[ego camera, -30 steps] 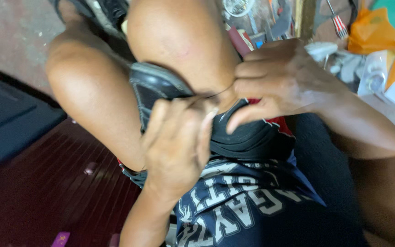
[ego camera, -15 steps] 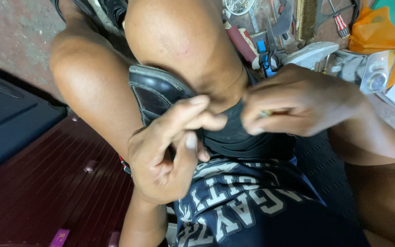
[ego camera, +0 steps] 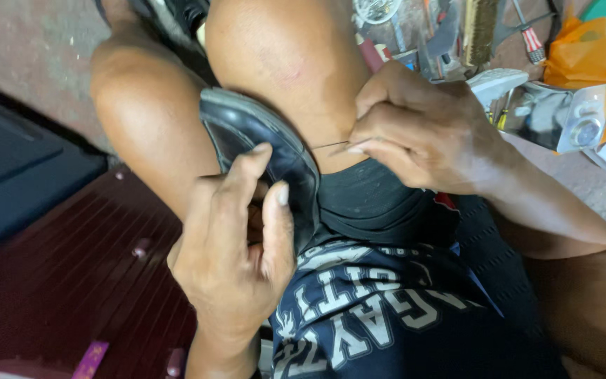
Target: The person holds a black leather shoe on their lap and uses a stitching awl and thread to sew the sole to the upper. They repeatedly push the awl through the sole, pull the thread through, and tighten the stitches while rotating the shoe to access different areas.
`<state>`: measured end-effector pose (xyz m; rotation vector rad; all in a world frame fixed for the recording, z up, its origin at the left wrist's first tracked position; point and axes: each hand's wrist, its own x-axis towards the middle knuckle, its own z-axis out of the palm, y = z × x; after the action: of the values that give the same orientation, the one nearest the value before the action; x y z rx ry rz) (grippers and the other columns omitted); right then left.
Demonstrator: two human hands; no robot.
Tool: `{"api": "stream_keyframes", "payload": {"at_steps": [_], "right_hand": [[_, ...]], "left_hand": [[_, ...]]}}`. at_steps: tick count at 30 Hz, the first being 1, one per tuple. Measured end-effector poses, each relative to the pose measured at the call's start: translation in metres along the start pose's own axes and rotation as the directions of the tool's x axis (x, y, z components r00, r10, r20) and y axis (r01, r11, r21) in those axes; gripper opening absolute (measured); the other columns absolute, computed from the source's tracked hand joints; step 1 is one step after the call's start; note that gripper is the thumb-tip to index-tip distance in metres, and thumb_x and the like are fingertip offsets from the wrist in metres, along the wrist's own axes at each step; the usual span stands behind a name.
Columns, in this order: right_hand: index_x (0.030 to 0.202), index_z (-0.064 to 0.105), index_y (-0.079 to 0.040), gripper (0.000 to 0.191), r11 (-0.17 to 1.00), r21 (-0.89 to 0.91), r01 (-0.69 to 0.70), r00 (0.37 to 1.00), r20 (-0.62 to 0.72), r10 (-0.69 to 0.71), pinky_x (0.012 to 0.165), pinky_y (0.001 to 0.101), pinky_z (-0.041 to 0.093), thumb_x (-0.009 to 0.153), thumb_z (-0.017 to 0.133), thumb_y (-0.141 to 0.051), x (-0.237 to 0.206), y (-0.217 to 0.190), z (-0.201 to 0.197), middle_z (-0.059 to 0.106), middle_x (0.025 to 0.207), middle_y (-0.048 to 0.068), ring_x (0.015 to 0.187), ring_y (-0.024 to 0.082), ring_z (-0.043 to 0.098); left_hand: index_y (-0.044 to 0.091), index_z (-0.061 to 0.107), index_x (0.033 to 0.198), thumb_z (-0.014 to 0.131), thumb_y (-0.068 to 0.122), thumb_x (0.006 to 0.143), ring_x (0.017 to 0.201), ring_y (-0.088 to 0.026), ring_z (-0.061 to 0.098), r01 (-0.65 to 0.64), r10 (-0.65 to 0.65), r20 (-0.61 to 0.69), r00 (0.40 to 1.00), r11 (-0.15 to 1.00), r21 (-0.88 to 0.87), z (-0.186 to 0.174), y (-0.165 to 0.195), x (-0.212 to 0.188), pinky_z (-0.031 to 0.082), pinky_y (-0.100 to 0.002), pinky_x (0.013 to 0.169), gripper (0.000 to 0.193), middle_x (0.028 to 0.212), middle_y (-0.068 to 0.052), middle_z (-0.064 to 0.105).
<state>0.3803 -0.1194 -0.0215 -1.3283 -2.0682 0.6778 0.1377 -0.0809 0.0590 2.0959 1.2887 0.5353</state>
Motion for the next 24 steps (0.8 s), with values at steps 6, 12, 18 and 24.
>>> {"api": "stream_keyframes", "payload": {"at_steps": [6,12,18,24], "right_hand": [[0.094,0.061,-0.004,0.019,0.936,0.254,-0.243,0.964,0.169,0.204,0.064,0.0294,0.053,0.088,0.078,-0.008,-0.007,-0.005,-0.016,0.066,0.089,0.002,0.077,0.009,0.066],[0.116,0.068,-0.006,0.033,0.903,0.235,-0.359,0.932,0.14,0.334,0.05,0.0266,0.041,0.089,0.084,-0.016,-0.004,-0.014,-0.01,0.058,0.067,-0.004,0.055,0.007,0.053],[0.103,0.064,-0.008,0.02,0.999,-0.04,-0.022,0.995,-0.098,0.018,0.061,0.027,0.052,0.1,0.083,-0.014,0.003,-0.011,0.016,0.062,0.1,0.008,0.074,0.012,0.061],[0.098,0.065,-0.01,0.012,0.895,0.351,-0.276,0.95,0.244,0.197,0.052,0.0259,0.045,0.093,0.076,-0.012,0.014,-0.026,-0.009,0.064,0.077,-0.003,0.059,0.005,0.058]], "left_hand": [[0.004,0.069,0.128,0.065,-0.002,0.097,0.062,-0.005,0.069,0.316,-0.243,0.259,0.935,0.901,-0.297,-0.005,-0.002,0.0,0.05,-0.023,0.051,0.031,0.087,-0.006,0.077],[0.001,0.061,0.134,0.053,-0.012,0.104,0.101,-0.013,0.076,0.148,-0.111,0.101,0.989,0.841,-0.521,0.006,-0.01,0.007,0.062,-0.023,0.075,0.033,0.126,-0.014,0.073],[0.004,0.061,0.141,0.067,-0.003,0.107,0.101,-0.01,0.078,0.109,-0.083,0.077,0.994,0.887,-0.448,0.013,-0.025,0.003,0.061,-0.017,0.065,0.036,0.138,-0.013,0.071],[0.01,0.055,0.147,0.081,0.012,0.1,0.077,-0.007,0.07,-0.063,0.096,0.176,0.98,0.981,-0.181,0.02,-0.042,0.001,0.06,-0.024,0.068,0.054,0.103,-0.001,0.074]]}}
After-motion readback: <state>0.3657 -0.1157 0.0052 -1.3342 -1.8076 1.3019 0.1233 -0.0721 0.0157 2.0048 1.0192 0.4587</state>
